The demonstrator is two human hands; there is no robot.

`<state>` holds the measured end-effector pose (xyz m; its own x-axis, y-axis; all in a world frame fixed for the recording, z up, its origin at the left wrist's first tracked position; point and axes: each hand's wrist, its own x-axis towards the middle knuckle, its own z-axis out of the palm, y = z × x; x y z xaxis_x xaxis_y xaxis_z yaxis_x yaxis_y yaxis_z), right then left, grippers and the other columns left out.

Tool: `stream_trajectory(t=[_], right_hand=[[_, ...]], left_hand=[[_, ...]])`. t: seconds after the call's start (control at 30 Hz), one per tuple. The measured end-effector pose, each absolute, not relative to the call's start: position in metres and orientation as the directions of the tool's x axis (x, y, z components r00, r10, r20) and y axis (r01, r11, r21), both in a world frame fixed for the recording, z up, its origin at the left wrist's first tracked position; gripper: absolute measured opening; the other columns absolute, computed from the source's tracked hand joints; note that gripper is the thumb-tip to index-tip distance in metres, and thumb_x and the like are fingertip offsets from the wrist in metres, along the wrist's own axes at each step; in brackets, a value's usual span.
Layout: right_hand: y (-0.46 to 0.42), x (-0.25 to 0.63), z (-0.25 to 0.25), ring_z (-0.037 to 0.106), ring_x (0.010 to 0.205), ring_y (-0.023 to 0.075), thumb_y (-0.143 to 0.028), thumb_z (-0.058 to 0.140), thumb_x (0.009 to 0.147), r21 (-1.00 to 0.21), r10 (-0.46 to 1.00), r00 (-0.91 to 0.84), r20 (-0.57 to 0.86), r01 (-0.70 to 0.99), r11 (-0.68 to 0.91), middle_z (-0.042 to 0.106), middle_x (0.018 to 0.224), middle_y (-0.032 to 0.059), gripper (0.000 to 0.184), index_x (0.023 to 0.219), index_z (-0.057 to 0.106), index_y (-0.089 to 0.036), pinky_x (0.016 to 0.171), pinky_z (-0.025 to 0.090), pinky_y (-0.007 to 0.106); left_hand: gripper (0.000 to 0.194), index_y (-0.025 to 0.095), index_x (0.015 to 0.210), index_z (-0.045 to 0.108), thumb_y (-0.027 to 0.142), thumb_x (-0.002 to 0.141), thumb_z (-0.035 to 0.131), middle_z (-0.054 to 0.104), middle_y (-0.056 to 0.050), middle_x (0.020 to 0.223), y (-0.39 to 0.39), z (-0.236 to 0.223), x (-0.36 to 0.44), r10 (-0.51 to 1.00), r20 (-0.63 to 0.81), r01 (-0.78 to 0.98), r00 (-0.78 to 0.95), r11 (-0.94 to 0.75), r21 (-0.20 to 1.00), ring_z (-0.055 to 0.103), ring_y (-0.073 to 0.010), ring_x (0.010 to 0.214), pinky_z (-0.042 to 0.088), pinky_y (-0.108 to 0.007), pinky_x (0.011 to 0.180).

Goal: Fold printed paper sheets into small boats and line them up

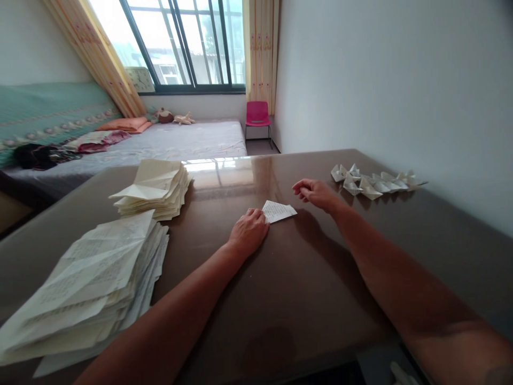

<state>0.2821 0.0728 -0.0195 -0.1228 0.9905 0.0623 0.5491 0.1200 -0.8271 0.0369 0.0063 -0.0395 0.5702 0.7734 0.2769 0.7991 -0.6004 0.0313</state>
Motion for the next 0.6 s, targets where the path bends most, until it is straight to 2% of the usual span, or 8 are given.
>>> stream_trajectory(t=[0.07, 0.13, 0.23, 0.33, 0.4, 0.53, 0.6], right_hand=[[0.077, 0.297, -0.022, 0.056, 0.063, 0.0102, -0.023, 0.047, 0.086, -0.791, 0.998, -0.069, 0.008, 0.610, 0.049, 0.067, 0.085, 0.0082, 0.019, 0.095, 0.061, -0.013, 0.056, 0.044, 0.020], [0.079, 0.301, -0.026, 0.055, 0.060, 0.0103, -0.030, 0.050, 0.087, -0.746, 0.990, -0.129, -0.064, 0.665, 0.038, 0.067, 0.082, 0.0078, 0.021, 0.089, 0.062, -0.013, 0.053, 0.042, 0.020], [0.078, 0.292, -0.029, 0.056, 0.061, 0.0112, -0.039, 0.058, 0.083, -0.672, 0.965, -0.248, -0.090, 0.730, 0.125, 0.068, 0.078, 0.0054, 0.025, 0.086, 0.065, -0.014, 0.054, 0.041, 0.020], [0.077, 0.283, -0.030, 0.059, 0.070, 0.0133, -0.043, 0.067, 0.075, -0.576, 0.958, -0.278, -0.066, 0.795, 0.191, 0.068, 0.083, 0.0038, 0.030, 0.090, 0.066, -0.017, 0.060, 0.042, 0.021], [0.076, 0.279, -0.029, 0.059, 0.073, 0.0140, -0.042, 0.069, 0.074, -0.518, 0.961, -0.269, -0.070, 0.833, 0.195, 0.069, 0.085, 0.0032, 0.030, 0.091, 0.066, -0.018, 0.063, 0.043, 0.021], [0.075, 0.275, -0.029, 0.060, 0.075, 0.0142, -0.038, 0.068, 0.075, -0.447, 0.964, -0.253, -0.083, 0.874, 0.191, 0.069, 0.087, 0.0030, 0.025, 0.089, 0.065, -0.018, 0.066, 0.043, 0.021], [0.076, 0.274, -0.030, 0.061, 0.076, 0.0144, -0.036, 0.066, 0.076, -0.428, 0.969, -0.235, -0.075, 0.885, 0.181, 0.070, 0.088, 0.0033, 0.022, 0.089, 0.066, -0.018, 0.065, 0.043, 0.021]], left_hand=[[0.027, 0.012, 0.095, 0.063, 0.028, 0.094, 0.040, 0.060, -0.012, 0.101, 0.008, -0.041, 0.038, 0.755, 0.279, 0.784, 0.593, -0.621, 0.013, 0.051, -0.0234, 0.103, 0.045, -0.035, 0.093], [0.027, 0.012, 0.096, 0.063, 0.026, 0.094, 0.039, 0.060, -0.012, 0.100, 0.009, -0.042, 0.039, 0.753, 0.275, 0.782, 0.598, -0.623, 0.006, 0.051, -0.0232, 0.101, 0.045, -0.035, 0.093], [0.029, 0.016, 0.110, 0.060, 0.030, 0.095, 0.040, 0.058, -0.011, 0.103, 0.010, -0.043, 0.038, 0.760, 0.275, 0.789, 0.589, -0.615, 0.011, 0.050, -0.0239, 0.101, 0.046, -0.037, 0.090], [0.038, 0.026, 0.126, 0.053, 0.041, 0.093, 0.043, 0.055, -0.009, 0.110, 0.009, -0.044, 0.037, 0.757, 0.279, 0.785, 0.591, -0.620, 0.018, 0.049, -0.0248, 0.102, 0.046, -0.040, 0.089], [0.038, 0.028, 0.126, 0.053, 0.043, 0.093, 0.043, 0.054, -0.008, 0.113, 0.009, -0.044, 0.037, 0.748, 0.278, 0.773, 0.602, -0.633, 0.028, 0.048, -0.0246, 0.105, 0.045, -0.040, 0.091], [0.033, 0.022, 0.120, 0.056, 0.035, 0.094, 0.040, 0.054, -0.008, 0.119, 0.007, -0.044, 0.041, 0.709, 0.300, 0.735, 0.638, -0.677, 0.038, 0.044, -0.0249, 0.116, 0.042, -0.040, 0.099], [0.030, 0.020, 0.116, 0.058, 0.032, 0.095, 0.040, 0.056, -0.008, 0.119, 0.007, -0.044, 0.043, 0.697, 0.305, 0.720, 0.649, -0.692, 0.050, 0.045, -0.0239, 0.115, 0.042, -0.039, 0.100]])
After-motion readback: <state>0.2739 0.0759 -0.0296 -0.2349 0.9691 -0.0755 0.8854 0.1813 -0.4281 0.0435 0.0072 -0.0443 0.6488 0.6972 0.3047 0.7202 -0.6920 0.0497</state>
